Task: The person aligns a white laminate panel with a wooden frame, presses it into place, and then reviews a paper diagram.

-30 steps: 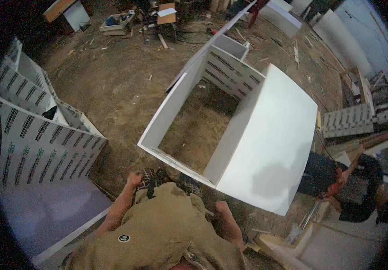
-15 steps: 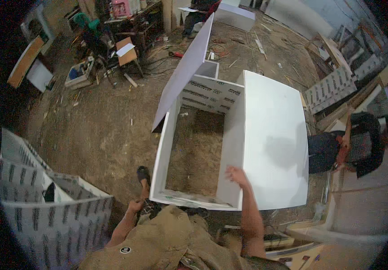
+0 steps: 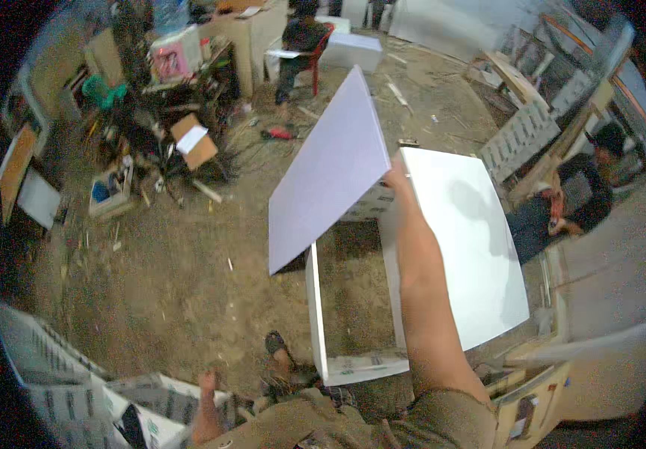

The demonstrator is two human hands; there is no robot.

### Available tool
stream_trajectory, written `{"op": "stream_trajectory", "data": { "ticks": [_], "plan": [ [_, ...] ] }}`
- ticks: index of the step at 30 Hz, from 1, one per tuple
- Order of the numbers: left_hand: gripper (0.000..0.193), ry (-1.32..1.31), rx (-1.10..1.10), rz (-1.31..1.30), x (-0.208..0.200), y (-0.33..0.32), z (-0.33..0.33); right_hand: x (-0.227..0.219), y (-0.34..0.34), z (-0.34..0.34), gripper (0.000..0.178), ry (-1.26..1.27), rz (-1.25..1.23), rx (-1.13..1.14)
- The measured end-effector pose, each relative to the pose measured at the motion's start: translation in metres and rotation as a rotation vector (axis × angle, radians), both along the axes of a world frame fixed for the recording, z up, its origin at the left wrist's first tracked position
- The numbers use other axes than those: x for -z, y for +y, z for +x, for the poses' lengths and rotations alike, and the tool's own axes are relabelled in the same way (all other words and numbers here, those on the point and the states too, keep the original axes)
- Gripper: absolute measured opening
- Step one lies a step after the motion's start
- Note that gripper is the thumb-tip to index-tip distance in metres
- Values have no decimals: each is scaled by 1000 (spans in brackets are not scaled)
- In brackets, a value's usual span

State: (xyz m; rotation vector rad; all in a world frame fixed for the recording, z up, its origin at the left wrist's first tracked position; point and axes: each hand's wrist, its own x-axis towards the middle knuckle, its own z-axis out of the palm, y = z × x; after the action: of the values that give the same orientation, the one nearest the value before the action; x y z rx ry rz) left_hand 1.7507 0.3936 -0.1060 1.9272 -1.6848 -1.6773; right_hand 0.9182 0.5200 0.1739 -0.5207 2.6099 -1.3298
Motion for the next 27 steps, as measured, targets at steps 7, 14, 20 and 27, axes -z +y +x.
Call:
{"op": "stream_trajectory", "data": {
  "ticks": [7,14,20,27],
  "plan": [
    [17,249,-184,377,21,-8,61,-74,-96,72,53,-112,-462,-10],
    [34,-225,529,252,26,-64,-14,-115,-102,153,45,167,-91,-277],
    [48,-233,816,165,48,-254,-163,-156,-157,202,49,-107,-196,-313],
    [61,-61,752,610,-21,-361,-374,-144,-224,237,35,-198,-268,-202]
  ]
}}
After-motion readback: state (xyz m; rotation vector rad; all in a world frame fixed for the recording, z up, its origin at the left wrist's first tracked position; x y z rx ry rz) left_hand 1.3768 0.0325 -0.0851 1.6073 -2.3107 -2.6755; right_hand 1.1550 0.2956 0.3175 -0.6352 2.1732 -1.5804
